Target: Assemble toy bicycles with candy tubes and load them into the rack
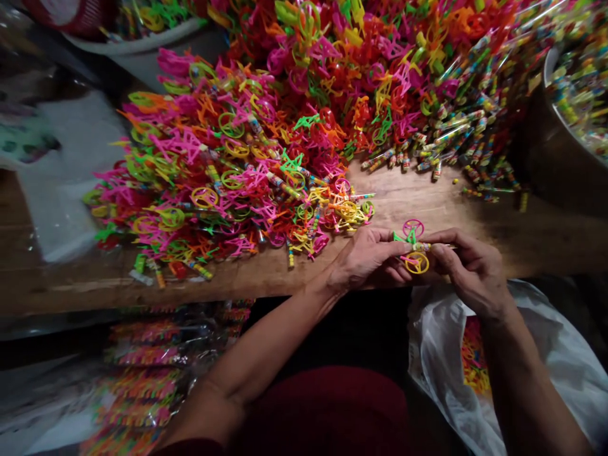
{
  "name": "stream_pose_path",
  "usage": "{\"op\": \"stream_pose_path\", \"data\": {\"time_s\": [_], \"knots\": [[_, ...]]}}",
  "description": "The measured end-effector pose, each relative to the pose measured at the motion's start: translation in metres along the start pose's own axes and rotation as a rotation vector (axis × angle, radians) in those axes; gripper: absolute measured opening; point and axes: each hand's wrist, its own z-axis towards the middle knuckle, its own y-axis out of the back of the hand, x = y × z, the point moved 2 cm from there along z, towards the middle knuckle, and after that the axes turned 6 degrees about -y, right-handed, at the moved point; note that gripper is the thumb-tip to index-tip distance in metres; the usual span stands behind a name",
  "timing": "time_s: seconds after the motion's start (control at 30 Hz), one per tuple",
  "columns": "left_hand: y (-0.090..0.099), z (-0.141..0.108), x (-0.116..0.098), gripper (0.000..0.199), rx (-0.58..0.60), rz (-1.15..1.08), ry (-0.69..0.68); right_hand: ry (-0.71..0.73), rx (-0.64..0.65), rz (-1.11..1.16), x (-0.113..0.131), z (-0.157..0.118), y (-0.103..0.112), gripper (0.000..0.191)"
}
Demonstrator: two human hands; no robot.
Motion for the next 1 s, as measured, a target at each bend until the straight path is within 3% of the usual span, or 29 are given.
{"op": "stream_pose_path", "data": {"time_s": [0.2,0.3,0.37,0.47,0.57,0.63,0.7,0.77,1.0], "knots": [[0.006,-0.004,0.0,0.011,0.001,0.091,-0.006,-0.08,-0.006,0.095,0.006,-0.002,-0.012,0.032],[0.016,-0.02,-0.034,0.025,-0.08,0.298,-0.238,-0.085,0.021,0.238,0.011,0.012,-0.019,0.043],[0.029,-0.037,-0.074,0.027,-0.254,0.52,-0.496,-0.047,-0.02,0.208,0.01,0.031,-0.02,0.046],[0.057,-0.068,-0.139,0.022,-0.697,0.934,-0.839,0.117,-0.197,-0.175,0.009,0.071,-0.021,0.024],[0.088,-0.085,-0.184,0.021,-1.104,1.395,-0.808,0.247,-0.262,-0.617,0.015,0.114,-0.032,0.024],[0.103,-0.088,-0.198,0.03,-1.231,1.555,-0.796,0.287,-0.207,-0.875,0.022,0.138,-0.045,0.028],[0.11,-0.086,-0.198,0.051,-1.234,1.608,-0.874,0.32,-0.126,-1.034,0.027,0.156,-0.059,0.027],[0.108,-0.08,-0.188,0.056,-1.174,1.636,-0.979,0.35,-0.074,-1.084,0.027,0.166,-0.068,0.025],[0.078,-0.046,-0.141,0.023,-0.92,1.75,-1.212,0.426,0.003,-1.141,0.017,0.173,-0.07,0.033]]}}
